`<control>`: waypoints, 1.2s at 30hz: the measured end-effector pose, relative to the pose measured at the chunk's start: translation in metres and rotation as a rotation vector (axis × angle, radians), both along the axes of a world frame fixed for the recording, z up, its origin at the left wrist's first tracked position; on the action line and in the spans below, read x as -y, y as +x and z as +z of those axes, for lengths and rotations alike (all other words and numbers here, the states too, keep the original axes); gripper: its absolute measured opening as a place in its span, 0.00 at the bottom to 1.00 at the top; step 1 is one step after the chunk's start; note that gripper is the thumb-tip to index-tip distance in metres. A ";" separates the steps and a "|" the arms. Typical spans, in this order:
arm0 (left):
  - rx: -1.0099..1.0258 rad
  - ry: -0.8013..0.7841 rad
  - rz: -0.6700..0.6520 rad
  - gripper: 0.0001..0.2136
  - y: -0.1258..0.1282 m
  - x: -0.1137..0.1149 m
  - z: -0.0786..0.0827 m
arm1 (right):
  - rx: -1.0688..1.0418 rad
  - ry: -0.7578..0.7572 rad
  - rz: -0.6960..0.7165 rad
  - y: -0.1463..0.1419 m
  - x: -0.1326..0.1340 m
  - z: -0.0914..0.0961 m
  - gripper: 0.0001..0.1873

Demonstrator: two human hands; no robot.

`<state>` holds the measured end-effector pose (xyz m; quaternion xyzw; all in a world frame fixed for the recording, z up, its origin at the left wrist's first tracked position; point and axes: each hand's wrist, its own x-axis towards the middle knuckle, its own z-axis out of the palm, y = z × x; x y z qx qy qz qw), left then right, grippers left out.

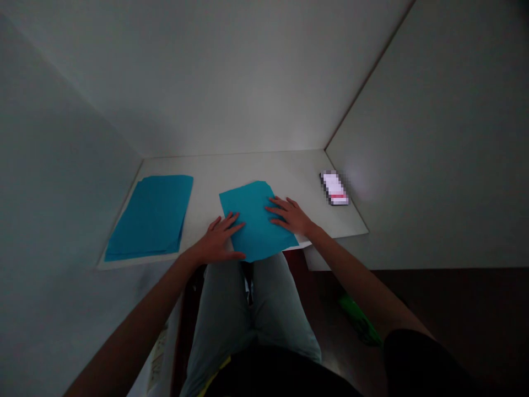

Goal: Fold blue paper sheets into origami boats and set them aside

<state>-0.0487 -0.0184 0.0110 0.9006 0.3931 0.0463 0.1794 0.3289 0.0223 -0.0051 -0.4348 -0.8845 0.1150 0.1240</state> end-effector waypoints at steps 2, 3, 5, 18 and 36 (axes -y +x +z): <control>0.011 0.063 -0.056 0.55 -0.005 0.014 -0.001 | -0.009 0.004 0.012 -0.001 0.002 0.001 0.25; 0.016 0.101 -0.074 0.57 -0.005 0.021 -0.003 | -0.006 0.006 0.008 -0.002 0.004 0.001 0.24; 0.023 0.175 -0.088 0.54 -0.002 0.034 -0.007 | 0.005 0.013 -0.022 -0.004 0.006 0.000 0.25; 0.124 0.229 -0.027 0.19 0.028 0.031 -0.017 | -0.094 -0.049 0.195 0.030 0.066 0.001 0.60; 0.976 -0.225 0.664 0.37 0.030 -0.040 0.032 | -0.683 -0.146 -0.456 -0.041 -0.001 0.054 0.32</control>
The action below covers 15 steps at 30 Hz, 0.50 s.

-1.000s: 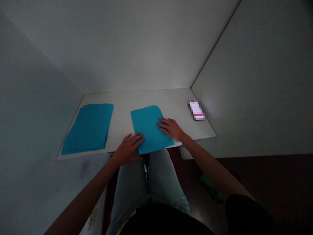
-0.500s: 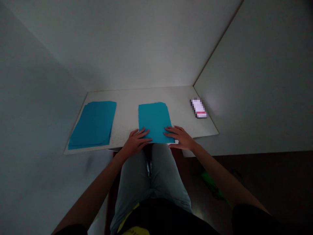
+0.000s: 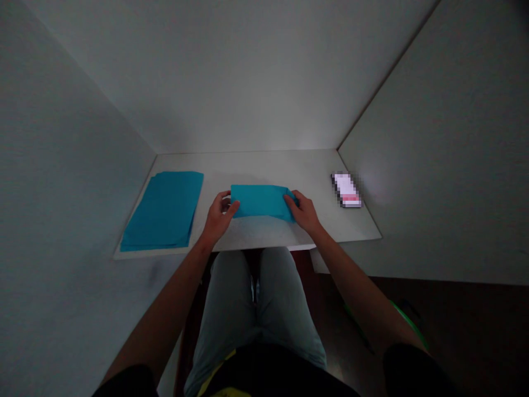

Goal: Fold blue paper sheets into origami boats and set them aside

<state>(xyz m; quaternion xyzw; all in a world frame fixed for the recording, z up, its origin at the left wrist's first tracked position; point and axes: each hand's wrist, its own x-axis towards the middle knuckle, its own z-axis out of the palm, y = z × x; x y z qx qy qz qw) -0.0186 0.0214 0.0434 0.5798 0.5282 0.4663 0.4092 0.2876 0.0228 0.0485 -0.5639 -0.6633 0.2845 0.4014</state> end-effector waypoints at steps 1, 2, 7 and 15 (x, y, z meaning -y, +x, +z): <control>0.011 -0.018 -0.026 0.38 -0.002 0.000 -0.005 | -0.008 0.001 -0.012 -0.003 -0.008 -0.002 0.33; 0.000 -0.034 -0.067 0.39 -0.003 0.001 -0.010 | -0.017 0.000 -0.020 -0.005 -0.014 -0.004 0.33; -0.233 0.019 -0.210 0.23 -0.012 0.011 -0.029 | -0.065 0.048 0.144 0.010 -0.015 -0.020 0.42; -0.498 0.253 -0.389 0.10 -0.025 0.032 -0.043 | 0.454 0.042 0.463 0.044 0.013 -0.044 0.46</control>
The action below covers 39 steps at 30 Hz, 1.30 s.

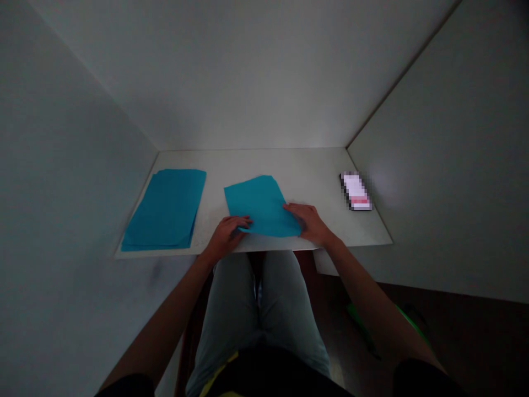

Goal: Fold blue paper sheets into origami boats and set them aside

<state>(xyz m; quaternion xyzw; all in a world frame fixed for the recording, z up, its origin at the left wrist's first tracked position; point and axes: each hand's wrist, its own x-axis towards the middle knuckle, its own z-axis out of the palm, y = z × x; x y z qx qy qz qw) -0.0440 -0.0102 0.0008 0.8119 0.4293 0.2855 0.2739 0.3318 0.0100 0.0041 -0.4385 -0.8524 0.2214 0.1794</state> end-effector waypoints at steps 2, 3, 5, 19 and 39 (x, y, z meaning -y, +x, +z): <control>-0.029 -0.006 -0.026 0.10 0.001 0.003 0.000 | 0.043 0.035 0.040 -0.005 -0.003 -0.001 0.41; -0.054 -0.003 -0.027 0.12 0.001 0.004 0.000 | 0.064 0.045 0.062 -0.008 -0.004 -0.001 0.39; -0.105 0.006 -0.012 0.22 0.002 0.004 0.002 | 0.089 0.049 0.097 -0.012 -0.006 -0.001 0.34; 0.031 -0.132 0.304 0.17 0.006 -0.010 -0.003 | -0.140 -0.007 -0.278 -0.031 -0.008 -0.011 0.28; -0.371 0.070 0.256 0.37 0.075 -0.029 -0.007 | 0.151 0.170 -0.200 -0.081 -0.022 -0.017 0.31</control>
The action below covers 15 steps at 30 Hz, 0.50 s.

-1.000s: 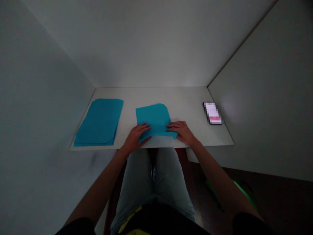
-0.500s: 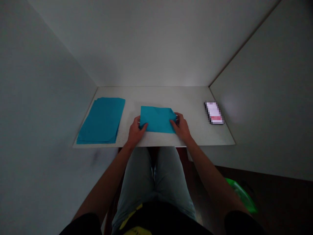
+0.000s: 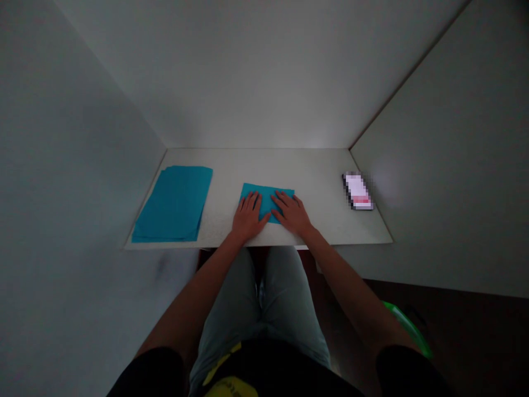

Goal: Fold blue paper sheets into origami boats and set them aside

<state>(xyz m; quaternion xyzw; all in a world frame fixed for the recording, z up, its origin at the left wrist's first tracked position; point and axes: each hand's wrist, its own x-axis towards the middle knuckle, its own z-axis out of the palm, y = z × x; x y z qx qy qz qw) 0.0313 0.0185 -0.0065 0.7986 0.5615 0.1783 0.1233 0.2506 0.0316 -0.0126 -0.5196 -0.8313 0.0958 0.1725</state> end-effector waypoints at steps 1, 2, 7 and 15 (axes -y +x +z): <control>-0.005 0.006 -0.021 0.37 -0.004 -0.002 0.000 | 0.012 0.004 -0.012 0.004 -0.002 -0.002 0.32; -0.011 0.011 -0.029 0.37 -0.008 -0.002 0.001 | 0.024 0.006 -0.029 0.009 -0.001 -0.003 0.32; -0.060 0.062 0.114 0.29 -0.015 0.004 0.013 | 0.106 -0.009 -0.144 0.029 0.024 0.004 0.36; -0.026 0.064 -0.024 0.22 -0.023 0.012 0.010 | 0.147 0.036 0.000 0.040 0.062 0.014 0.46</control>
